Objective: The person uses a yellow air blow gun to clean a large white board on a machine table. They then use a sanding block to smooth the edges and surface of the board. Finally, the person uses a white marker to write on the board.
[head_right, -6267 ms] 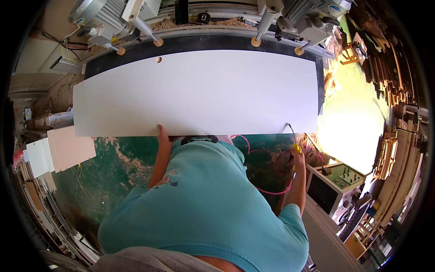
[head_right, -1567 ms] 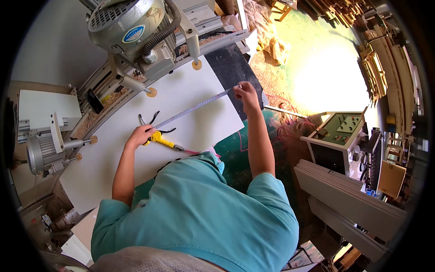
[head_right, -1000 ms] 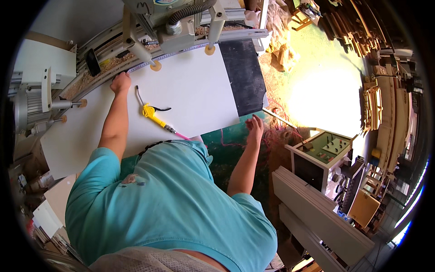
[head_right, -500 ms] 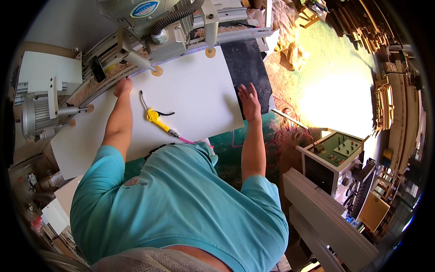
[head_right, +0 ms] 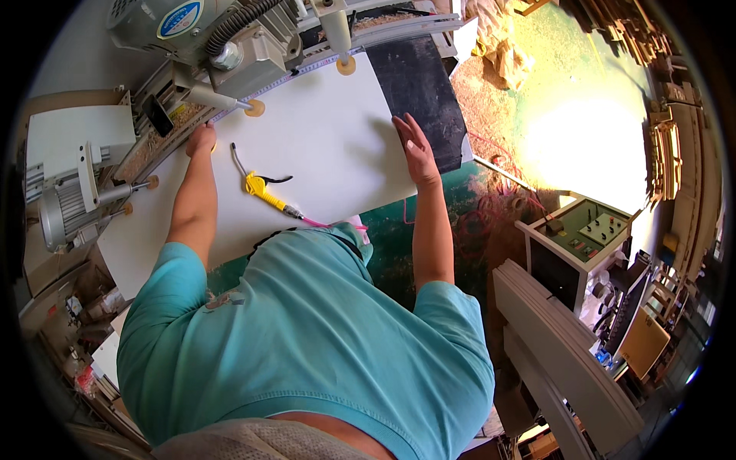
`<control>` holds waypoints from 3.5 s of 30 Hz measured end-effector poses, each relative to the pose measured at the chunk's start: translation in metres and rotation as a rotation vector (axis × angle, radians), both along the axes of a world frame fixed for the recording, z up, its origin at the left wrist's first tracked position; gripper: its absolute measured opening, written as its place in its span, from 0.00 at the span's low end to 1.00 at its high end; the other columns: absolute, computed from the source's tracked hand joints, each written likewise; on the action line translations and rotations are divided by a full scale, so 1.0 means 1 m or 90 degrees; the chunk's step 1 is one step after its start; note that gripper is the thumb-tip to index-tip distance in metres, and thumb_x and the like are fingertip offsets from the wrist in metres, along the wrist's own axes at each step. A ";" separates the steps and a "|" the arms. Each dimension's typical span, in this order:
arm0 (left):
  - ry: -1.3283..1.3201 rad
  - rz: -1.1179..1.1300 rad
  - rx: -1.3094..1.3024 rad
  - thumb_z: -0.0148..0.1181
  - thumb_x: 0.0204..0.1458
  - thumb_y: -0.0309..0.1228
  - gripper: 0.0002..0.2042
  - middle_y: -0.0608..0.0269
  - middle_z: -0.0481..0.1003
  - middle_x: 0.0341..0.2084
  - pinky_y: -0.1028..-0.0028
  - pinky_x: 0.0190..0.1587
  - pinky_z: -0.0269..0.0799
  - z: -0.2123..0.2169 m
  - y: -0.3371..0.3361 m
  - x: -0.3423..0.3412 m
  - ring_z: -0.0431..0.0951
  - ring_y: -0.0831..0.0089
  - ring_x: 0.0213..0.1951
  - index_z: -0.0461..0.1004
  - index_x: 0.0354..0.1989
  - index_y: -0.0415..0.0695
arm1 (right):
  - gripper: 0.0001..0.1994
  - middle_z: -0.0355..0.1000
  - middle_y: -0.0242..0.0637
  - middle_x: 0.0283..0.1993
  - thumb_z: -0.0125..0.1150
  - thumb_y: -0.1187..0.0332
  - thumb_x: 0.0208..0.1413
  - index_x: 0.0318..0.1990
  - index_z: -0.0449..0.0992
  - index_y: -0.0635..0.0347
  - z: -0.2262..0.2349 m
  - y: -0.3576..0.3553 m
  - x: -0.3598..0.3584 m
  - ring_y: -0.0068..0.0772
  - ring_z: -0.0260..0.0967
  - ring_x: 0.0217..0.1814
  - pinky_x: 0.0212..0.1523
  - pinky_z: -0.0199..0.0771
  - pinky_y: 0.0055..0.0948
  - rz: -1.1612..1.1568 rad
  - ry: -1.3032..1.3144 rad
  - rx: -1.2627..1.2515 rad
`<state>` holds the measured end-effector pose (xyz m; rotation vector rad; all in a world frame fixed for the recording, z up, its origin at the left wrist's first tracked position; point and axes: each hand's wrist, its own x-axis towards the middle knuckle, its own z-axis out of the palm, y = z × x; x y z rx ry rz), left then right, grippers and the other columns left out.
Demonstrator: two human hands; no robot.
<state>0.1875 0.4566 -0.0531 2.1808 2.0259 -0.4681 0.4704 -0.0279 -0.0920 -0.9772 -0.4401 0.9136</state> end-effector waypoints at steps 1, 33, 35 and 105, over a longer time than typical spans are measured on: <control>-0.007 0.006 -0.007 0.43 0.63 0.54 0.22 0.60 0.75 0.55 0.55 0.55 0.70 -0.005 0.004 -0.003 0.73 0.56 0.58 0.76 0.54 0.57 | 0.44 0.48 0.52 0.75 0.56 0.47 0.58 0.75 0.42 0.57 0.001 0.000 0.008 0.47 0.42 0.79 0.77 0.36 0.42 0.013 0.143 0.033; -0.240 -0.515 -0.007 0.72 0.44 0.38 0.41 0.57 0.66 0.57 0.59 0.62 0.65 0.012 -0.028 -0.078 0.64 0.54 0.62 0.58 0.69 0.59 | 0.28 0.73 0.45 0.53 0.63 0.61 0.55 0.62 0.68 0.62 0.060 0.076 -0.129 0.47 0.65 0.62 0.63 0.63 0.44 -0.022 -0.578 -0.342; -0.246 -0.526 -0.028 0.72 0.43 0.36 0.42 0.57 0.67 0.57 0.61 0.62 0.66 0.032 -0.017 -0.074 0.65 0.54 0.61 0.57 0.69 0.59 | 0.33 0.68 0.46 0.59 0.66 0.58 0.51 0.65 0.66 0.59 0.059 0.114 -0.189 0.50 0.62 0.65 0.66 0.59 0.47 0.066 -0.823 -0.308; 0.119 -0.508 -0.179 0.75 0.34 0.38 0.64 0.61 0.22 0.75 0.23 0.61 0.47 0.063 -0.199 -0.302 0.24 0.46 0.74 0.28 0.74 0.75 | 0.17 0.77 0.49 0.31 0.58 0.50 0.59 0.43 0.73 0.53 0.289 -0.181 -0.546 0.56 0.75 0.37 0.37 0.73 0.50 -0.209 -0.551 -1.138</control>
